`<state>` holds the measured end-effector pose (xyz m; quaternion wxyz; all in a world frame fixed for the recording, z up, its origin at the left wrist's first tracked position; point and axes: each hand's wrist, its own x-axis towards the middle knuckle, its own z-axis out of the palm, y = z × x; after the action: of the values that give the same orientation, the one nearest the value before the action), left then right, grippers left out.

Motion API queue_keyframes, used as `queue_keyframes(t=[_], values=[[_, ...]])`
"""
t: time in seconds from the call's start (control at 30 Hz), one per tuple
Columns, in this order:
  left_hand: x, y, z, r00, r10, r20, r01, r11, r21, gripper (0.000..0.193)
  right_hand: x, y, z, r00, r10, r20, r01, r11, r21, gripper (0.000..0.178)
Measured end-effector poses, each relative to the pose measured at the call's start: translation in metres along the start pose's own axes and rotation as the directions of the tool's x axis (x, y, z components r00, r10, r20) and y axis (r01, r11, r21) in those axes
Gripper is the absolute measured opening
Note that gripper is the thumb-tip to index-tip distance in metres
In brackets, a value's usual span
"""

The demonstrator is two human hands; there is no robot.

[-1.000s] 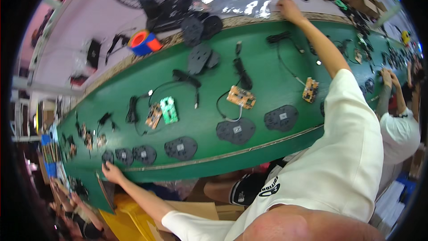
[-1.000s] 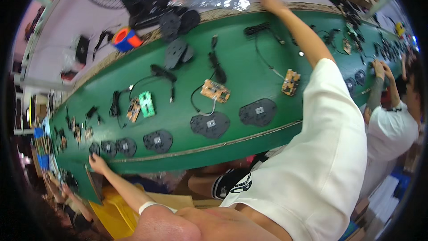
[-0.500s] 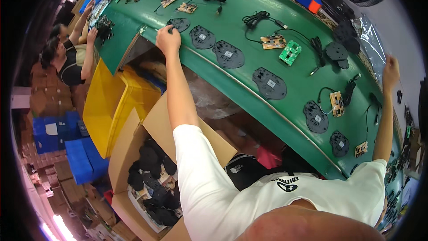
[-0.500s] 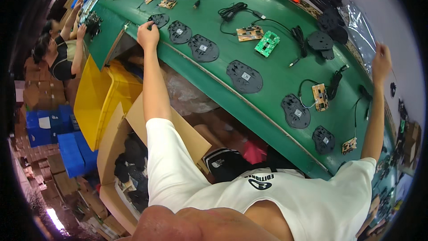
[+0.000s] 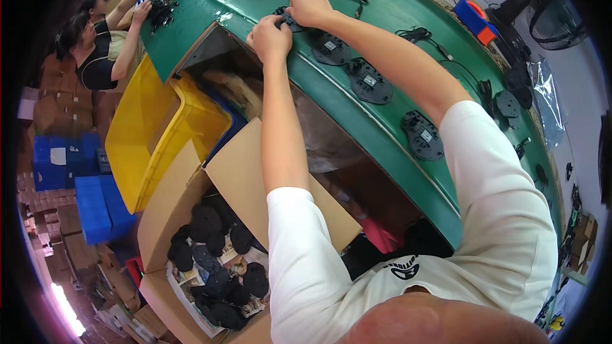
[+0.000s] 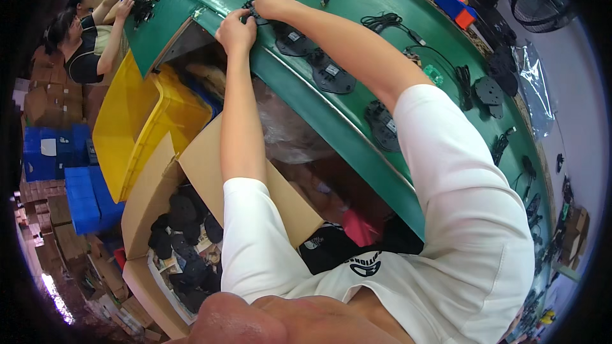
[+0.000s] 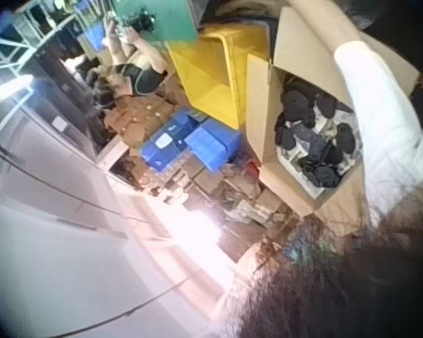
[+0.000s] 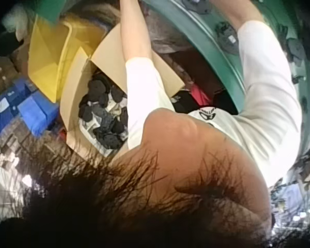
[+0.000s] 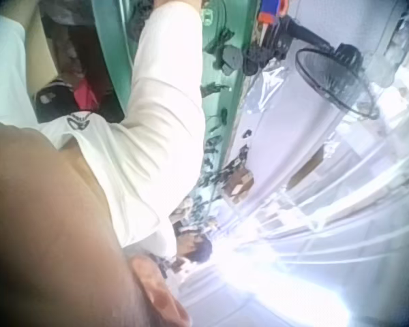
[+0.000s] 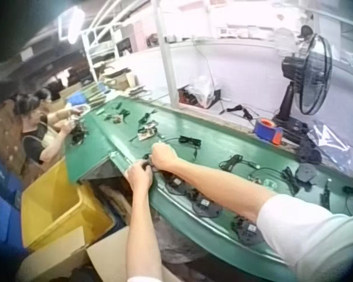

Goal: The person assembles computer mice by hand, placing circuit boards and cables into computer mouse housings on a factory production line.

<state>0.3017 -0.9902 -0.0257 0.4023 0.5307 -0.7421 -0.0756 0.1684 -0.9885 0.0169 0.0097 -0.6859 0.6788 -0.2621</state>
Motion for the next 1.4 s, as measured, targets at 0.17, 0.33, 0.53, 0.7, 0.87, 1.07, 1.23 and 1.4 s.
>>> queue_keyframes(t=[0.17,0.33,0.53,0.7,0.87,1.07,1.23,1.4], values=[[-0.005,-0.012,-0.006,0.999,-0.047,0.009,0.047,0.999,0.025,0.03,-0.003,-0.02,0.026,0.999,-0.04,0.011,0.041,0.99,-0.138,0.027],[-0.005,-0.013,-0.011,0.999,-0.048,0.005,0.048,0.998,0.045,0.031,-0.006,-0.017,0.016,0.99,-0.028,0.14,0.043,0.994,-0.102,0.03],[0.001,0.009,0.007,0.997,-0.035,0.072,0.03,0.996,0.079,0.036,-0.052,0.011,-0.058,0.984,-0.128,0.126,0.137,0.989,-0.059,0.037],[0.009,-0.053,-0.009,0.998,0.026,0.06,-0.018,0.993,-0.117,0.037,-0.251,0.021,-0.16,0.887,-0.448,0.109,0.423,0.885,0.193,0.019],[-0.019,-0.005,-0.012,0.963,-0.004,-0.269,-0.07,0.962,-0.264,0.033,-0.454,0.105,-0.283,0.998,-0.063,-0.024,0.064,0.996,0.066,0.014],[-0.109,0.226,-0.014,0.935,0.353,-0.036,-0.304,0.744,-0.594,0.028,-0.558,0.27,-0.35,0.762,0.488,-0.425,-0.589,0.795,-0.143,0.023],[-0.212,0.38,0.029,0.41,0.818,0.402,-0.592,0.575,-0.565,0.08,-0.562,0.312,-0.349,0.615,0.549,-0.566,-0.707,0.702,-0.087,0.02],[-0.235,0.418,0.083,0.409,0.564,0.717,-0.623,0.747,-0.232,0.091,-0.578,0.334,-0.36,0.525,0.649,-0.55,-0.804,0.59,-0.071,0.02]])
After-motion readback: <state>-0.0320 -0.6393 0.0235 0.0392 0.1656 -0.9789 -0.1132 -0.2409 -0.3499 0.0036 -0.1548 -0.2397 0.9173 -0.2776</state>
